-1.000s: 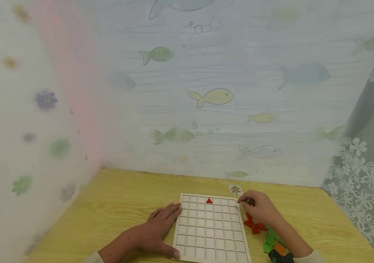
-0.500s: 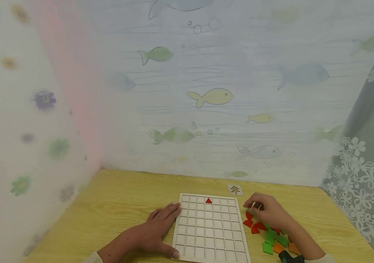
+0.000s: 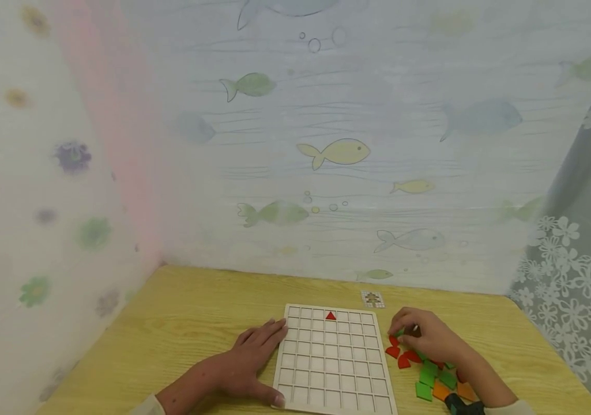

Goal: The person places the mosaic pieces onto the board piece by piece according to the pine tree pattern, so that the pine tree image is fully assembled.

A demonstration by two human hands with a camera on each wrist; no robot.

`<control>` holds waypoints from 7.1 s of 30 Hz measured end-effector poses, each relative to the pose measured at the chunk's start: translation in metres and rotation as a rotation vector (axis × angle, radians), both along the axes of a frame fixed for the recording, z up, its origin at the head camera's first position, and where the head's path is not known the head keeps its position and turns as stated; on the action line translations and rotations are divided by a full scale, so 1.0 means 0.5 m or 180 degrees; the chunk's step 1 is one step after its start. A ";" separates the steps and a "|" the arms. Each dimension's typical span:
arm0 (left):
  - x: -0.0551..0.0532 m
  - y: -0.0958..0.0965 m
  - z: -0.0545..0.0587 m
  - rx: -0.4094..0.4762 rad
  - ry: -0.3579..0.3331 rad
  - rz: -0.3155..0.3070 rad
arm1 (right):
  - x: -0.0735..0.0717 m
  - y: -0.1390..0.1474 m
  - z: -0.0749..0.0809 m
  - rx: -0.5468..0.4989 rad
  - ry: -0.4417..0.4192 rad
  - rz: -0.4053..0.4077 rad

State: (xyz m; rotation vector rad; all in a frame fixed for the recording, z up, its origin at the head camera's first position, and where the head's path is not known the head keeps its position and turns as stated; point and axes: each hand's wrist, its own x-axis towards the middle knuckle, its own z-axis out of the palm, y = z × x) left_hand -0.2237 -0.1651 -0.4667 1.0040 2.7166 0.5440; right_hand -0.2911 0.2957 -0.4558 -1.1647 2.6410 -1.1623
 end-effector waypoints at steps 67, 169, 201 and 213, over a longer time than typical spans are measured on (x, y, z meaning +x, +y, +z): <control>-0.001 0.000 0.004 -0.0020 -0.0020 -0.0006 | 0.018 -0.067 0.026 0.0141 0.0096 -0.0421; 0.033 0.010 0.009 0.0034 0.0027 0.0067 | 0.024 -0.218 0.011 0.0160 0.0106 -0.0671; 0.029 0.008 0.008 0.0045 -0.0021 0.0057 | 0.070 -0.087 0.016 0.0248 0.0142 -0.0774; 0.023 0.008 -0.002 0.0051 0.0064 0.0036 | 0.089 -0.020 0.023 0.0231 -0.0134 -0.0278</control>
